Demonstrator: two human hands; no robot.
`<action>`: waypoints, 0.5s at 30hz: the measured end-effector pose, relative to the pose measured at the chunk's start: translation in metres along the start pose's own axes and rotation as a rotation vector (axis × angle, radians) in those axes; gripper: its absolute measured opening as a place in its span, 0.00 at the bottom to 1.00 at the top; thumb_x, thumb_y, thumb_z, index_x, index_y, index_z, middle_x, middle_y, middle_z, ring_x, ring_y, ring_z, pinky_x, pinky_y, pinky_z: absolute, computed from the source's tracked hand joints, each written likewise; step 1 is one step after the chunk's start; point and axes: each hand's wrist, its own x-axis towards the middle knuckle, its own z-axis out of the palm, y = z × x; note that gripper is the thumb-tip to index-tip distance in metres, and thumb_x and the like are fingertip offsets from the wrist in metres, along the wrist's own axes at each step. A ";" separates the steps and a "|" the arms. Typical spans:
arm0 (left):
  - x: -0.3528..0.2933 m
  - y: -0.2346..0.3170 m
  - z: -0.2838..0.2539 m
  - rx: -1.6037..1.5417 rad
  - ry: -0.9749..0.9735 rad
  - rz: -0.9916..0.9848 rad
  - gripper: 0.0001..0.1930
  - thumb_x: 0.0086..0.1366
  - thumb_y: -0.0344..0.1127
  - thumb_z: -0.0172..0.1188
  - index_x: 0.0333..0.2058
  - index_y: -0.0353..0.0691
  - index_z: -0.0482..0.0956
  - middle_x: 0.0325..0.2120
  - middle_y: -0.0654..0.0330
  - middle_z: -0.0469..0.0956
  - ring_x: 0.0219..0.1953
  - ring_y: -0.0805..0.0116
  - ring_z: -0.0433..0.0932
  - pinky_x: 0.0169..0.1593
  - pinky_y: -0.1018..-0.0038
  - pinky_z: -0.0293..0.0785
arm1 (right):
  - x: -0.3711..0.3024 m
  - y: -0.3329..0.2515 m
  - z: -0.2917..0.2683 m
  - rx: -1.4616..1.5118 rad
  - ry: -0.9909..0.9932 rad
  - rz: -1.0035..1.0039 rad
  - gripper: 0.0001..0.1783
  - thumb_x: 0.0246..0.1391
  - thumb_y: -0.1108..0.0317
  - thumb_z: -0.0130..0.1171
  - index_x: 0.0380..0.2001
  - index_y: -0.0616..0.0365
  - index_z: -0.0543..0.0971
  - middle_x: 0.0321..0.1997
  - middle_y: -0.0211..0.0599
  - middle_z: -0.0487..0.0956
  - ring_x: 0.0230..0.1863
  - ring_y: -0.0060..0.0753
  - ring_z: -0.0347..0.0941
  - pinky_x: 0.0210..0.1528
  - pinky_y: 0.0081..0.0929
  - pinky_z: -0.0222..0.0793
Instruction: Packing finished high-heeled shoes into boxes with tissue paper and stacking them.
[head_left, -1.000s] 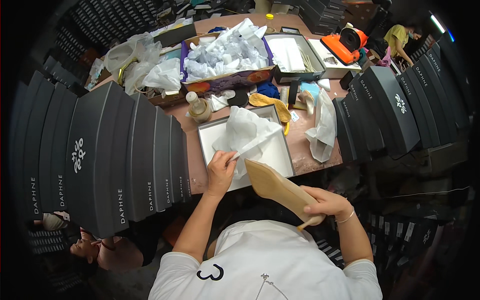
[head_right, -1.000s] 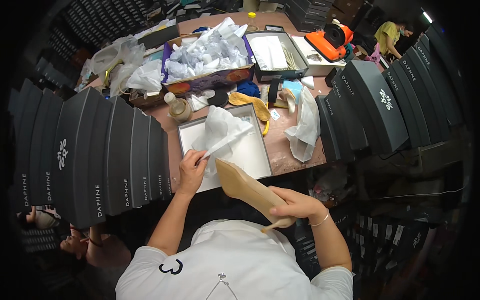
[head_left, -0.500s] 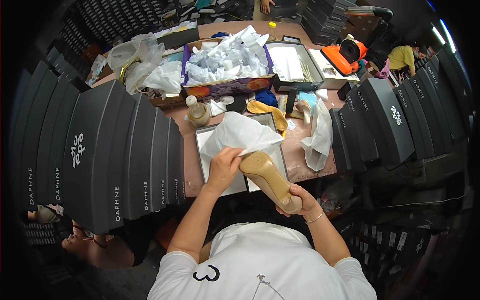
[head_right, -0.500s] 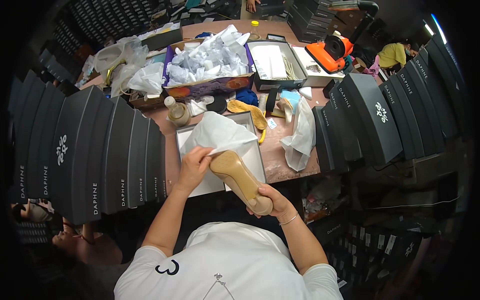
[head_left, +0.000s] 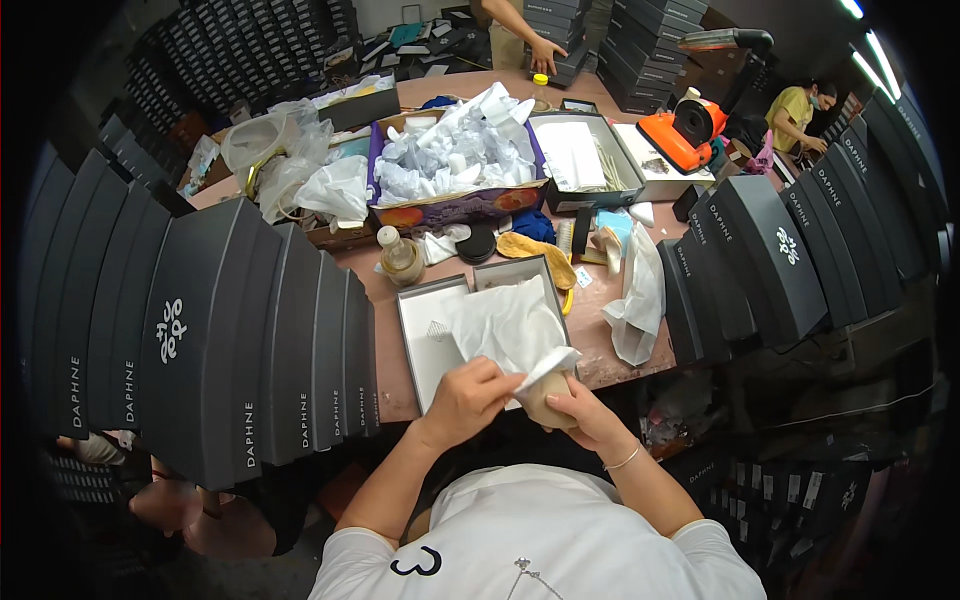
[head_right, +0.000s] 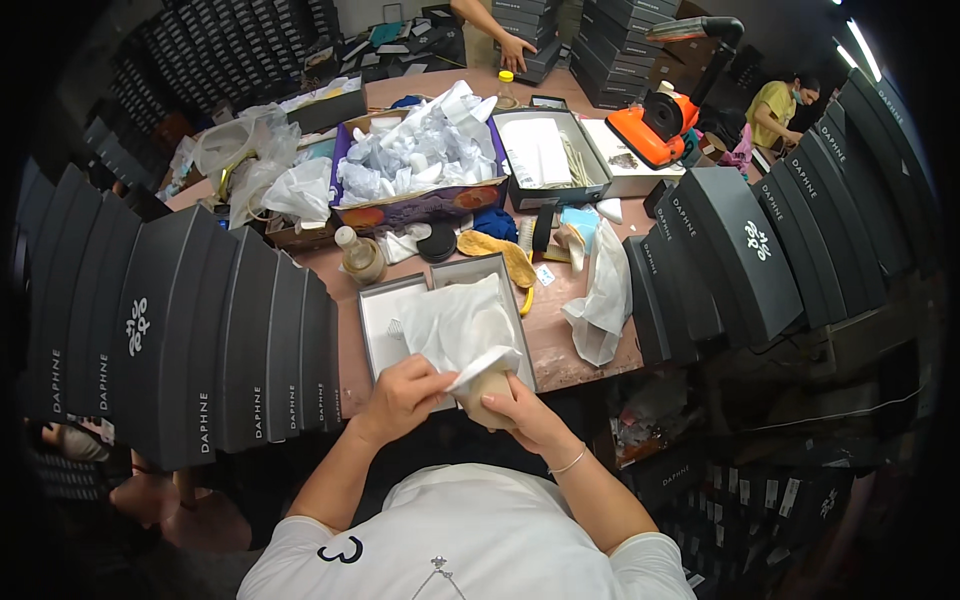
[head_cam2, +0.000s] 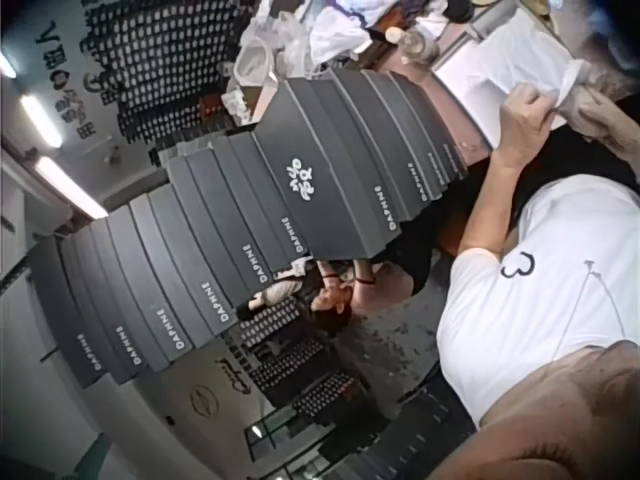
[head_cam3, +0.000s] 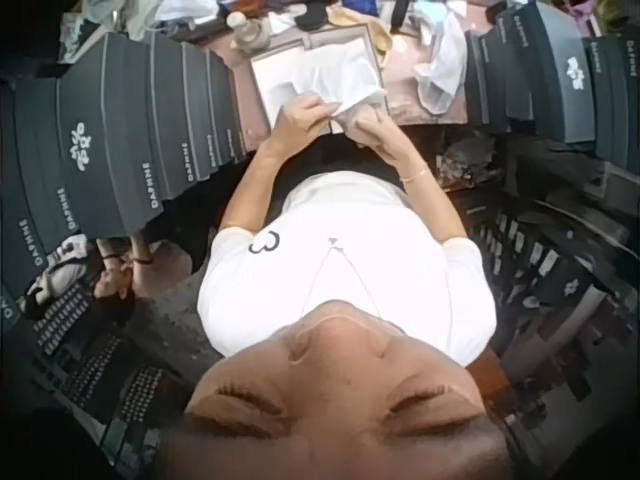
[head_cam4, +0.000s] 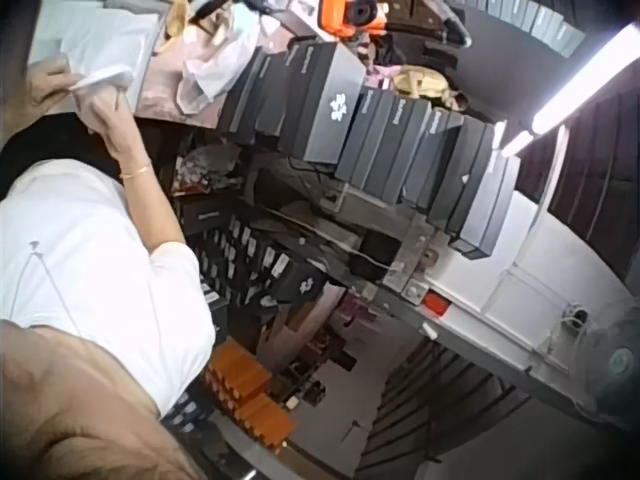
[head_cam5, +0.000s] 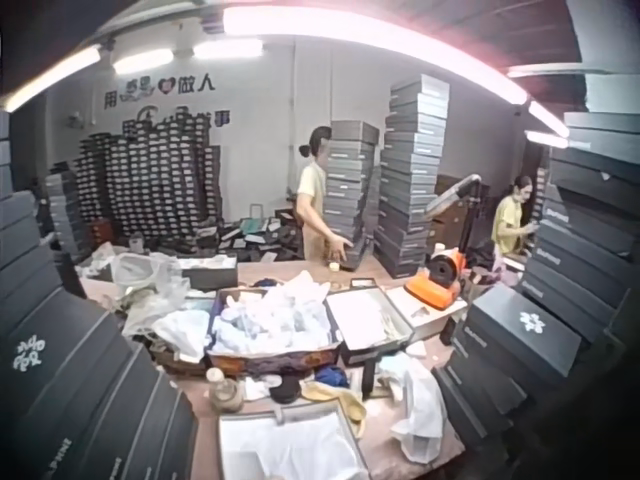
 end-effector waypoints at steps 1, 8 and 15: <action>0.000 0.008 0.002 -0.012 0.005 0.057 0.17 0.47 0.23 0.64 0.39 0.40 0.81 0.21 0.59 0.70 0.24 0.62 0.72 0.27 0.70 0.69 | 0.000 -0.003 0.009 0.105 0.015 -0.003 0.26 0.56 0.61 0.58 0.55 0.60 0.66 0.47 0.34 0.74 0.45 0.27 0.73 0.45 0.24 0.72; 0.008 0.003 -0.004 0.113 0.119 -0.003 0.18 0.44 0.22 0.64 0.38 0.41 0.81 0.19 0.62 0.67 0.22 0.64 0.70 0.26 0.70 0.68 | 0.032 0.023 -0.004 -0.181 0.132 -0.115 0.19 0.57 0.63 0.54 0.50 0.57 0.70 0.44 0.35 0.75 0.40 0.28 0.74 0.38 0.26 0.73; -0.003 0.014 0.037 -0.102 0.216 0.057 0.22 0.42 0.21 0.63 0.40 0.40 0.81 0.19 0.60 0.66 0.23 0.61 0.69 0.26 0.69 0.67 | 0.059 0.085 0.008 -0.423 0.135 -0.561 0.17 0.59 0.65 0.52 0.51 0.55 0.68 0.49 0.33 0.74 0.50 0.32 0.72 0.52 0.30 0.69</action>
